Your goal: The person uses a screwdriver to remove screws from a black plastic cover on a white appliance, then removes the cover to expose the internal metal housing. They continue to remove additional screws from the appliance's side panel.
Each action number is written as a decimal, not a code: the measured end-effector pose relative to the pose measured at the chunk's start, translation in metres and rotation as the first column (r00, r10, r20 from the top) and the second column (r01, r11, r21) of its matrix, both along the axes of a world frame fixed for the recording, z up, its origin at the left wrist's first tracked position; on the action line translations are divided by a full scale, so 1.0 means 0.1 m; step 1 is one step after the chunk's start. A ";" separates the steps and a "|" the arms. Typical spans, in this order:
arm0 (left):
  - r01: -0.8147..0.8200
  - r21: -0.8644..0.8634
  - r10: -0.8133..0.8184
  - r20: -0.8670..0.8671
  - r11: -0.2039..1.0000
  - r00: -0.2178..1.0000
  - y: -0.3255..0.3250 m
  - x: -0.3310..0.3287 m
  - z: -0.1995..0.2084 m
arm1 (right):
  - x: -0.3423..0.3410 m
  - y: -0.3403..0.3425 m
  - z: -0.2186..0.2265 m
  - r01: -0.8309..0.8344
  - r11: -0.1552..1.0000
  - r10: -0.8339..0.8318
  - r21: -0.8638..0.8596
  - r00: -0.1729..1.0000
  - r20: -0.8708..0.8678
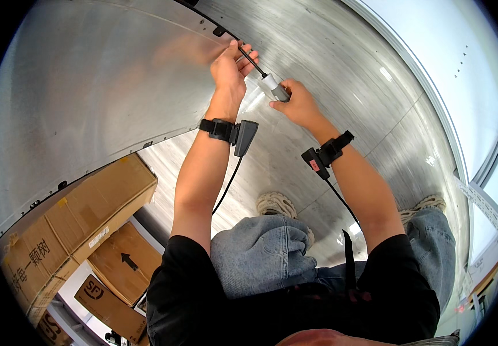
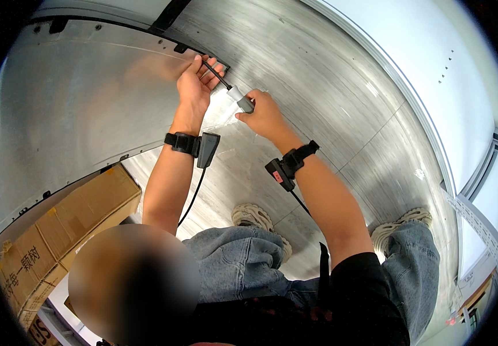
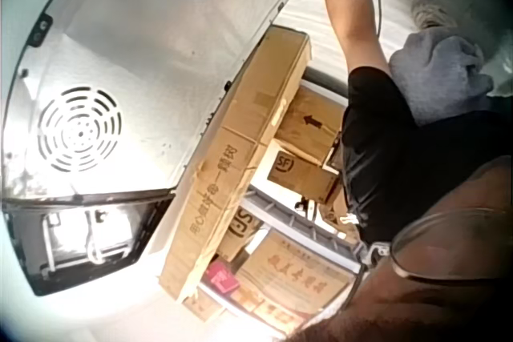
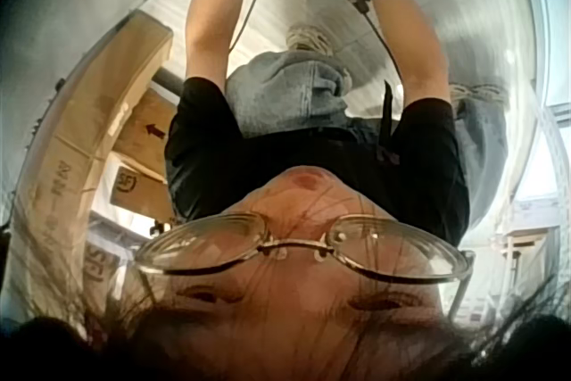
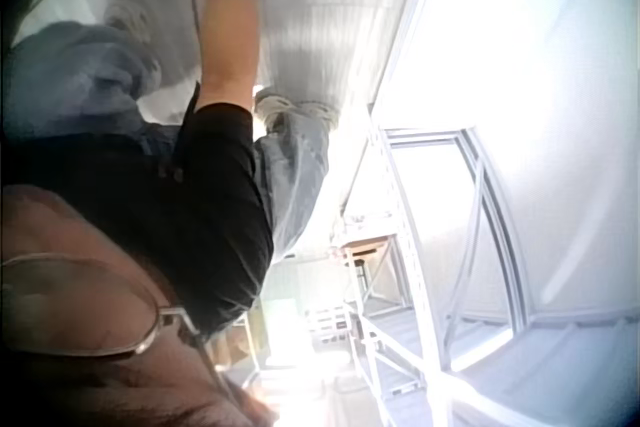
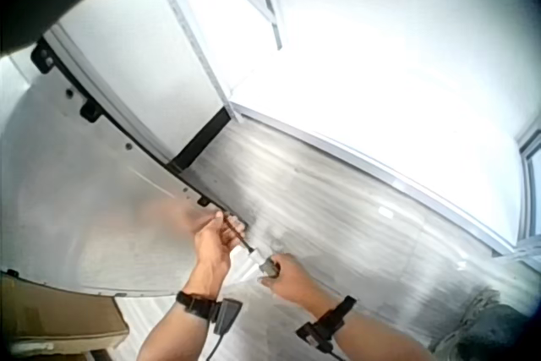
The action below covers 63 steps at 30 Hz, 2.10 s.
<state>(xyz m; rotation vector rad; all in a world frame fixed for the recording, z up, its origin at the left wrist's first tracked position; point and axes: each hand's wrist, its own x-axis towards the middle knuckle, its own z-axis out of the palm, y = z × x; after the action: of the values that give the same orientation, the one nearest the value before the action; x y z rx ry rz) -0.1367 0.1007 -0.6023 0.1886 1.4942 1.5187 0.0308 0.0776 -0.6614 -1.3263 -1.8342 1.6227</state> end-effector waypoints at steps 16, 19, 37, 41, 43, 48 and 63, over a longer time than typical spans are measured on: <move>0.168 0.048 -0.167 -0.014 0.985 0.986 -0.06 0.25 0.05 | 0.36 -0.18 0.00 0.148 0.988 -0.152 -0.041 0.981 -0.118; 0.305 0.064 -0.305 -0.006 0.950 0.952 0.04 0.41 0.04 | 0.65 -0.20 0.04 0.194 0.973 -0.212 -0.125 0.965 -0.153; 0.883 0.023 -0.772 -0.475 0.469 0.423 1.57 3.25 0.47 | 3.11 -0.22 0.45 0.722 0.630 -0.776 -0.286 0.578 -0.253; 0.859 -0.056 -0.556 -0.783 0.509 0.278 1.59 3.74 0.26 | 3.33 -0.26 0.31 0.767 0.516 -0.856 -0.380 0.450 -0.255; 0.850 -0.086 -0.488 -0.847 0.520 0.213 1.62 3.86 0.15 | 3.37 -0.29 0.26 0.754 0.491 -0.871 -0.437 0.419 -0.255; 0.851 -0.157 -0.280 -0.960 0.501 -0.013 1.67 4.05 0.00 | 3.43 -0.35 0.18 0.766 0.484 -0.875 -0.424 0.424 -0.232; 0.868 -0.120 -0.240 -0.971 0.481 -0.001 1.58 3.88 -0.22 | 3.22 -0.39 0.13 0.748 0.523 -0.850 -0.408 0.493 -0.187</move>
<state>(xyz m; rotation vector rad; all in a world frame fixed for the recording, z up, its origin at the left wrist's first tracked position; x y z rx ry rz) 0.2515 0.2584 -0.6240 2.2145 1.2872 0.9070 0.3526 0.0390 -0.6488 -1.5198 -0.5415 1.4225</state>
